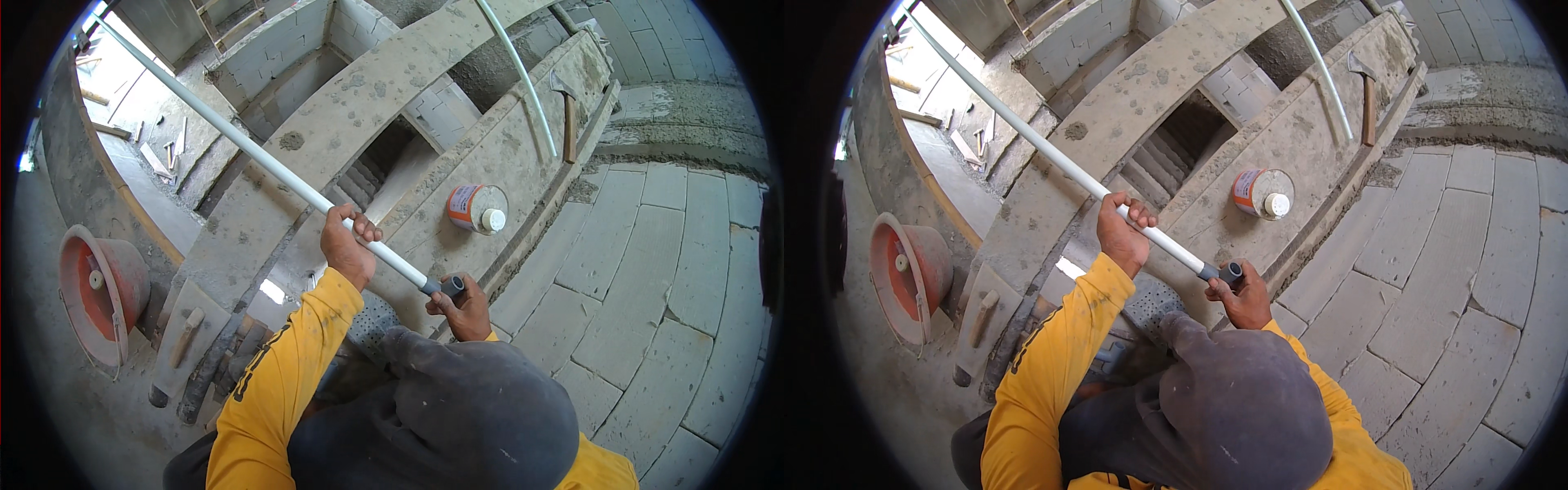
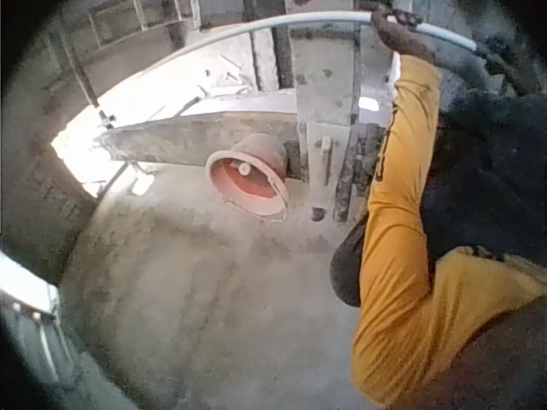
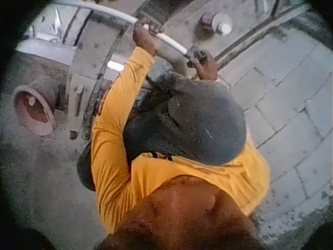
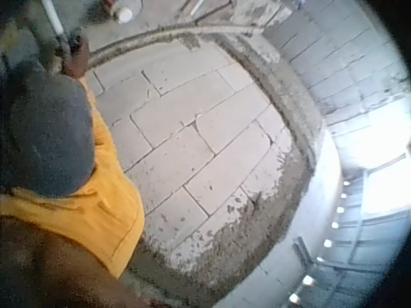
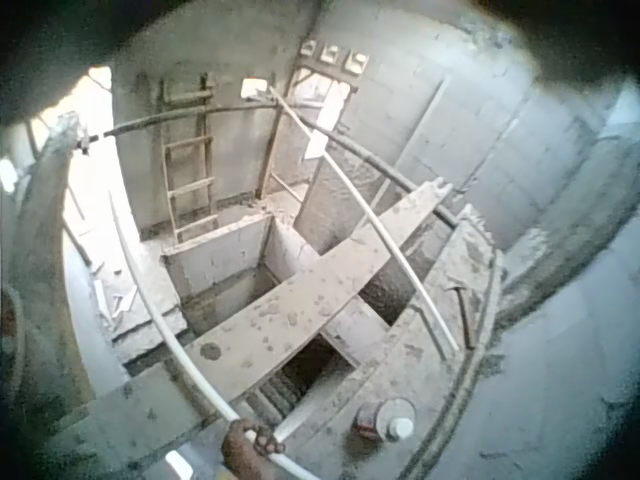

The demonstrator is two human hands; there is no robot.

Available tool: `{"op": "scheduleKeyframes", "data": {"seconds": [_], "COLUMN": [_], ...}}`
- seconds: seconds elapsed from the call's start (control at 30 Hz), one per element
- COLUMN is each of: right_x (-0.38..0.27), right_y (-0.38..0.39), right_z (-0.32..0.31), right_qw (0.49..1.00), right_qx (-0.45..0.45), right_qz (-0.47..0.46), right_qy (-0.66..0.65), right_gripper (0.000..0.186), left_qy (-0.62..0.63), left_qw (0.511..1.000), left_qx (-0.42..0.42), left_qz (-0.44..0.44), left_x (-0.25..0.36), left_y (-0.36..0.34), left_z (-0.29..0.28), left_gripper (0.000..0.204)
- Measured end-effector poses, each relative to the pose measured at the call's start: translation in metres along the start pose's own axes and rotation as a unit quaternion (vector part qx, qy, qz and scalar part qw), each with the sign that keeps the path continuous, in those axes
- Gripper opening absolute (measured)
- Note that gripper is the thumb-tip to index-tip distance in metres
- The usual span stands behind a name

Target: The person applies adhesive from a can to a PVC pipe fitting and attaches it onto a PVC pipe by hand. The person then aligns the pipe along a wall groove and positions long pipes across the scaffolding.

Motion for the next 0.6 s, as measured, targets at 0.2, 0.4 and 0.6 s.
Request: {"op": "scheduleKeyframes", "data": {"seconds": [0.2,0.4,0.6], "right_x": [-0.011,-0.049,-0.06], "right_y": [0.003,0.004,0.008], "right_z": [0.006,0.008,0.023], "right_qw": [0.998,0.916,0.902], "right_qx": [-0.027,-0.098,-0.096], "right_qz": [0.025,-0.049,-0.122], "right_qy": [0.055,0.385,0.402], "right_gripper": [0.032,0.038,0.035], "left_qy": [-0.023,-0.05,-0.046], "left_qw": [1.0,0.997,0.998], "left_qx": [0.015,0.059,0.04], "left_qz": [0.015,0.015,-0.007], "left_x": [0.008,0.014,0.021], "left_y": [0.003,0.007,0.014], "left_z": [0.001,0.005,0.008], "left_gripper": [0.021,0.034,0.037]}}
Point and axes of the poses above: each hand's wrist, its own y-axis away from the middle knuckle, its own z-axis out of the palm, x = y × z, the point moved 5 cm from there along -y, towards the middle knuckle, and after that the axes turned 2 degrees about -x, right-handed, at the moved point
